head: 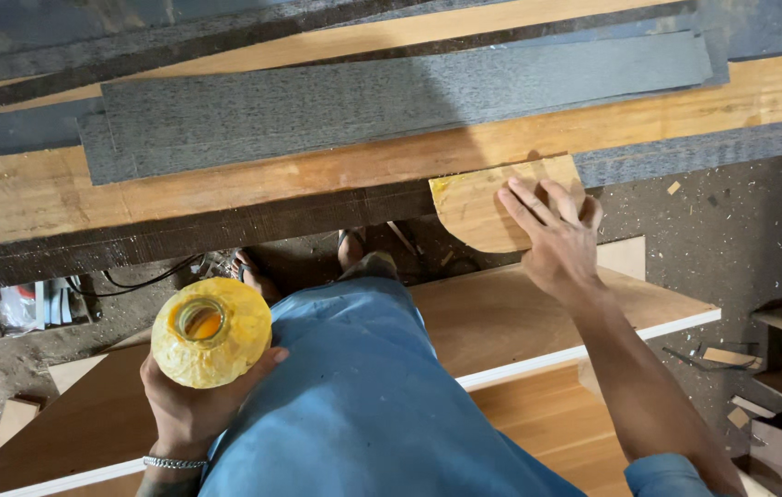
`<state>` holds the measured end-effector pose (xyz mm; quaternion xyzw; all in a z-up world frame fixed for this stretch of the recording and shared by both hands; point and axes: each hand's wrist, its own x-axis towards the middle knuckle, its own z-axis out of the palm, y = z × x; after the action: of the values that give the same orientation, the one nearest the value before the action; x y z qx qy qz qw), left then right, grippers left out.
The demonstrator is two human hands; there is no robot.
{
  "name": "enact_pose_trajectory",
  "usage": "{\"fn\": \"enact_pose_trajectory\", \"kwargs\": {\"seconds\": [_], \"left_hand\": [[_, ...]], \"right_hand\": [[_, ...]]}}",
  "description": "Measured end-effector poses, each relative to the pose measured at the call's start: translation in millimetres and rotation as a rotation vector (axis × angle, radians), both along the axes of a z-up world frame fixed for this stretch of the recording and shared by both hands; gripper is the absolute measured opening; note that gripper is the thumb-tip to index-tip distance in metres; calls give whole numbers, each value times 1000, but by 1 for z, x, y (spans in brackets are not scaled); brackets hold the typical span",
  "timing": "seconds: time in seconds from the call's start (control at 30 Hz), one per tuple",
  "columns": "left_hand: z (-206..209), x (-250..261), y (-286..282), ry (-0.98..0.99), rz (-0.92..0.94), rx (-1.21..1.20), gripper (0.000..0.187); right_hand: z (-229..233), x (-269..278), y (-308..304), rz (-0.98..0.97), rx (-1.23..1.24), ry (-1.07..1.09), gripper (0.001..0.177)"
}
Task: The person pours yellow liquid glue from a bottle onto a wooden spreader and then uses the spreader to apply the glue onto a long wooden board.
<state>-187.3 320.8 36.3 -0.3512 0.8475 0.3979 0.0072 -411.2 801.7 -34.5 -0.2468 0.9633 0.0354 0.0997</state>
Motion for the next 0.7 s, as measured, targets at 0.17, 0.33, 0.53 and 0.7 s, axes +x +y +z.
{"fn": "enact_pose_trajectory", "kwargs": {"seconds": [0.17,0.33,0.53,0.7], "left_hand": [[15,-15,8,-25,90,151,75],[10,-15,9,-13,62,77,85],[6,-15,9,22,-6,8,88],[6,-19,19,20,67,134,80]], "right_hand": [[1,7,2,27,-27,4,104],[25,5,-3,2,-18,-23,107],[21,-7,-15,0,-40,-17,104],[37,-3,-11,-33,-115,-118,100]]}}
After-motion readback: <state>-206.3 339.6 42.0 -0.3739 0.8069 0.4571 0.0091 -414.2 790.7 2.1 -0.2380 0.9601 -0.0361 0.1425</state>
